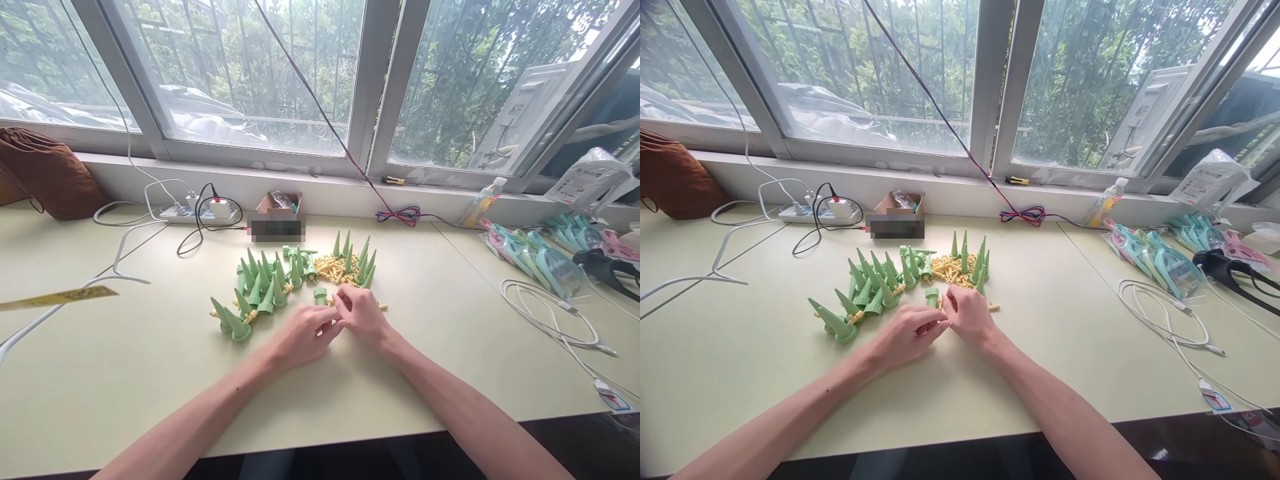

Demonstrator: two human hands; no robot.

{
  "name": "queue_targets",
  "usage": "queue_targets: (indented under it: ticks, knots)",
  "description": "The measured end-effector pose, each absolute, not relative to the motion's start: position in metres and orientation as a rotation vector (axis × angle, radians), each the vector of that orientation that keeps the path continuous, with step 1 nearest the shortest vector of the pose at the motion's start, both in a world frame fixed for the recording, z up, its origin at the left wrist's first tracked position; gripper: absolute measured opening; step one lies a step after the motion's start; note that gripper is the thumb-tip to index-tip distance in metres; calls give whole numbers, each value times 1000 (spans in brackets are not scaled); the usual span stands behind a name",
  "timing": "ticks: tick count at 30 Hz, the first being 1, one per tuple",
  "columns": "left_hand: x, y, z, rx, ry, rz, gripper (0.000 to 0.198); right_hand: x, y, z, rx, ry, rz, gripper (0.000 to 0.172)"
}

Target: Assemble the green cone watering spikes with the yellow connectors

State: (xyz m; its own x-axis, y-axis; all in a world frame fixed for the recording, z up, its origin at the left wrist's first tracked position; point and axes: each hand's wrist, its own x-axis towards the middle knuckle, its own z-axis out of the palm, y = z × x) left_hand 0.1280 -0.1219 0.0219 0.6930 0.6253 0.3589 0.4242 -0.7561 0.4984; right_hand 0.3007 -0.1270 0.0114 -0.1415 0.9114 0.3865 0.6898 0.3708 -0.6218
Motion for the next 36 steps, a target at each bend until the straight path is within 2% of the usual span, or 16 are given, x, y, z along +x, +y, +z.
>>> queue_targets:
  ticks: [7, 9, 13, 17, 22, 36]
  knots:
    - [129, -124, 25, 2537, 834, 715, 36, 305, -126, 13, -1501, -1828, 213, 34]
    - [129, -124, 25, 2544, 830, 708, 35, 305, -126, 15, -1552, -1799, 169, 31]
    - [129, -125, 25, 2558, 825, 700, 35, 306, -126, 19, -1681, -1777, 163, 12]
    - [129, -124, 25, 2570, 822, 685, 36, 306, -124, 19, -1821, -1821, 155, 25]
    - [129, -124, 25, 2581, 822, 684, 36, 307, -123, 18, -1881, -1866, 159, 33]
    - [130, -126, 26, 2634, 786, 687, 37, 309, -122, 17, -1968, -1878, 170, 32]
